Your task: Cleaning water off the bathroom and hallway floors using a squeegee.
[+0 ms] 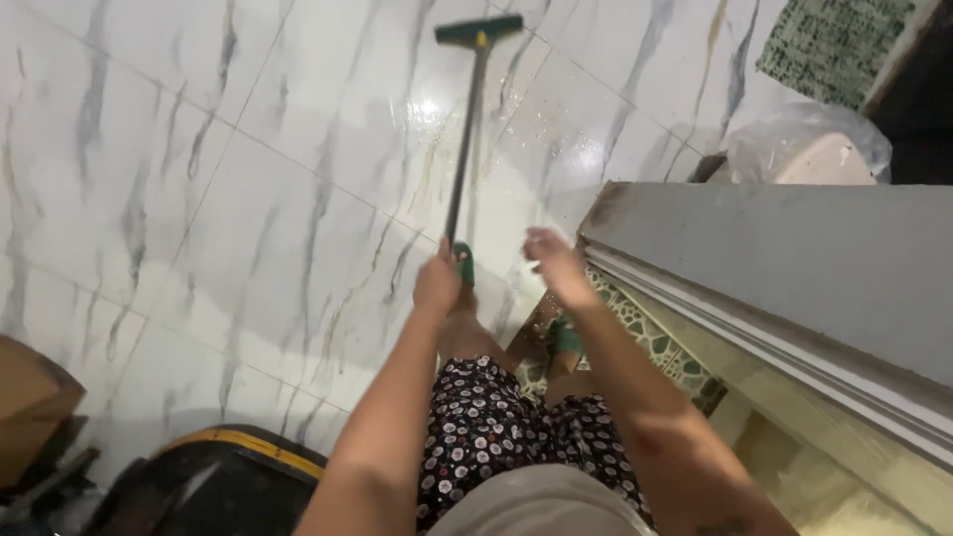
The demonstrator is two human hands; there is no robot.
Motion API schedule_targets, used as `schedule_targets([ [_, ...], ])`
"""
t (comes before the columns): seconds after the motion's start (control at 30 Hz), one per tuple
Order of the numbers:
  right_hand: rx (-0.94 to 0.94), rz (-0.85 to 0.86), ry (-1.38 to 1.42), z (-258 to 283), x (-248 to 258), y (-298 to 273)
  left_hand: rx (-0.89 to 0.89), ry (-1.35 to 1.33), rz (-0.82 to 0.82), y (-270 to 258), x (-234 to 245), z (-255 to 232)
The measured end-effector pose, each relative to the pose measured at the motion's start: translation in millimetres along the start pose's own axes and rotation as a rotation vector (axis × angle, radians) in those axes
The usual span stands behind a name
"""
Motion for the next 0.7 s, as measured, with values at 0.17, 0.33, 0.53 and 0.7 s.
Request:
schedule_targets([
  [0.17,-0.1,0.167,-0.066,-79,-70,21,0.192,-0.021,0.057,-132,18,-41],
  [0.33,-0.201,0.321,0.003,-78,-69,-29,0.16,-0.041,-0.021,-200,-39,-18],
  [0.53,-0.206,0.277,0.194,-135,-50,2,0.146,-0.253,-0.119,-185,-126,-57],
  [0.7,-0.053,-0.007,0.201,-100,14,31,0.267,-1.167,0.152,-113,-174,-86],
])
Point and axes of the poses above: each hand's wrist, its own y-axis towards the middle knuckle, its own x-axis out of the back of the hand, z = x × y, the point moved 2 cm from there along y, towards the middle knuckle, and after that the axes turned 9 degrees about -y, right-handed, at the moved point
